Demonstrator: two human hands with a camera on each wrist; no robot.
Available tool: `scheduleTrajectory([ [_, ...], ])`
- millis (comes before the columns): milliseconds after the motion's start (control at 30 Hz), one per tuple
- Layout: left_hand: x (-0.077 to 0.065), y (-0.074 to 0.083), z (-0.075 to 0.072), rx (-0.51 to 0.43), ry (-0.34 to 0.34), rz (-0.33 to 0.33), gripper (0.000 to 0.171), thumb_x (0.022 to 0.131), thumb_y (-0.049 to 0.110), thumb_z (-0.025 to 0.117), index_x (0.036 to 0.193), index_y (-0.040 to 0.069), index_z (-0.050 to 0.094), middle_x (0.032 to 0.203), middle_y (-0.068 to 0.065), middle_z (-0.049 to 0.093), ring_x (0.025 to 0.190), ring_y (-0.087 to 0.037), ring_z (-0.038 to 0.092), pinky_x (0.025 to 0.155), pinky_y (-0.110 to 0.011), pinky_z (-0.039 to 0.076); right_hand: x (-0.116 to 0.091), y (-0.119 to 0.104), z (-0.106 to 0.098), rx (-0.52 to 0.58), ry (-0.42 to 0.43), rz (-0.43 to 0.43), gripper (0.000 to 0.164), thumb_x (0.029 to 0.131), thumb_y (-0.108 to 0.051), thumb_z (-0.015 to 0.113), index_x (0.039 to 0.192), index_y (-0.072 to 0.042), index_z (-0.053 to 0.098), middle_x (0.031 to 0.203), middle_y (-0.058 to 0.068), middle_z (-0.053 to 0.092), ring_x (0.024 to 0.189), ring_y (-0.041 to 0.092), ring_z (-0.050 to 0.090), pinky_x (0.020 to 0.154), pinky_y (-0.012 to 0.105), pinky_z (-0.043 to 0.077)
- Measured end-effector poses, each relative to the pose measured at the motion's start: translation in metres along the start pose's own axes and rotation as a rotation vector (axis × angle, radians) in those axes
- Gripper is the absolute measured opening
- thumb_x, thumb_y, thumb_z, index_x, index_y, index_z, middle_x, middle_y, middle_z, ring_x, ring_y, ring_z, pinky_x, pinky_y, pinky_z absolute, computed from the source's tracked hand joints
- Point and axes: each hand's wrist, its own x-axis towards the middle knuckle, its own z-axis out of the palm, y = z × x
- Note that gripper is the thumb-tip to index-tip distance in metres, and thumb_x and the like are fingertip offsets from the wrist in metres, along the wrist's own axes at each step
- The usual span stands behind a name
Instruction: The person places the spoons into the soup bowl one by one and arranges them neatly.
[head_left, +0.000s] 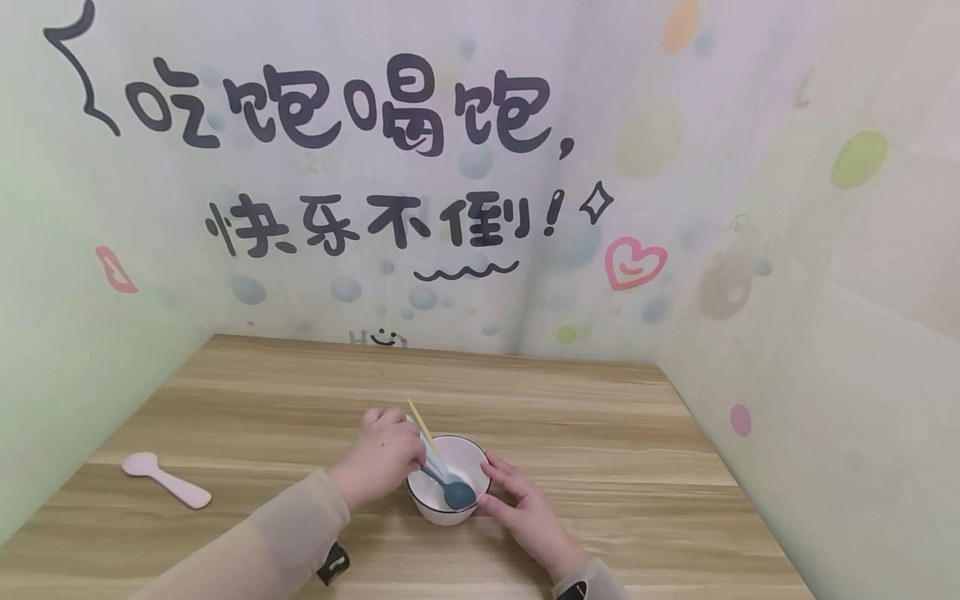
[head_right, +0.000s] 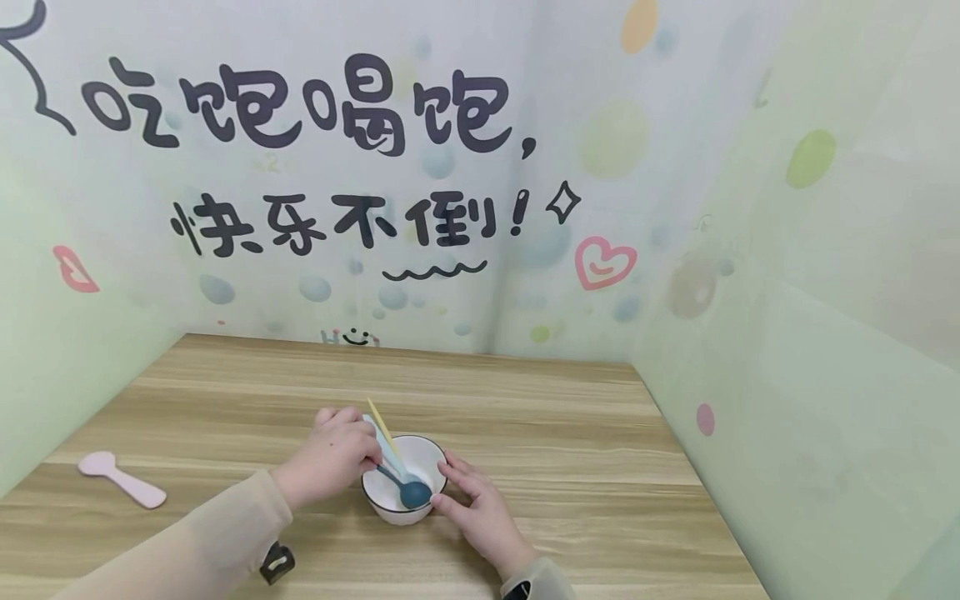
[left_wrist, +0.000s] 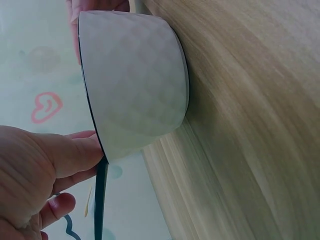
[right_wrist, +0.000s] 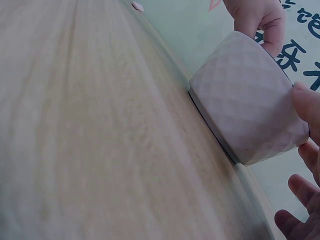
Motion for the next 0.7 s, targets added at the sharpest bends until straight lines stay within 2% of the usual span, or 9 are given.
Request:
scheduleTrajectory([
  [333, 0.0, 0.001, -0.001, 0.003, 0.011, -0.022, 0.014, 0.069, 0.017, 0.082, 0.068, 0.023, 0.07, 0.074, 0.013, 0.055, 0.081, -0.014, 0.043, 0.076, -0.04, 0.029, -0.001, -0.002, 0.0, 0.0, 0.014, -0.003, 0.048, 0.086, -0.014, 0.072, 0.129, 0.003, 0.057, 0.145, 0.013, 0.045, 0.138, 0.033, 0.034, 0.11, 0.03, 0.024],
  [567, -0.004, -0.001, -0.003, -0.008, 0.038, -0.062, 0.013, 0.07, 0.019, 0.083, 0.074, 0.023, 0.071, 0.077, 0.013, 0.056, 0.086, -0.015, 0.046, 0.079, -0.042, 0.029, 0.006, 0.029, 0.003, 0.001, 0.026, 0.005, 0.048, 0.085, -0.014, 0.072, 0.13, -0.004, 0.059, 0.146, 0.008, 0.045, 0.139, 0.03, 0.033, 0.111, 0.03, 0.023],
  [700, -0.01, -0.006, -0.004, -0.026, 0.046, -0.105, 0.012, 0.072, 0.02, 0.082, 0.076, 0.024, 0.072, 0.081, 0.012, 0.06, 0.088, -0.017, 0.049, 0.08, -0.044, 0.03, 0.007, 0.036, 0.003, 0.029, 0.018, -0.009, 0.049, 0.085, -0.018, 0.073, 0.131, -0.007, 0.059, 0.146, 0.004, 0.045, 0.139, 0.028, 0.033, 0.11, 0.027, 0.023],
])
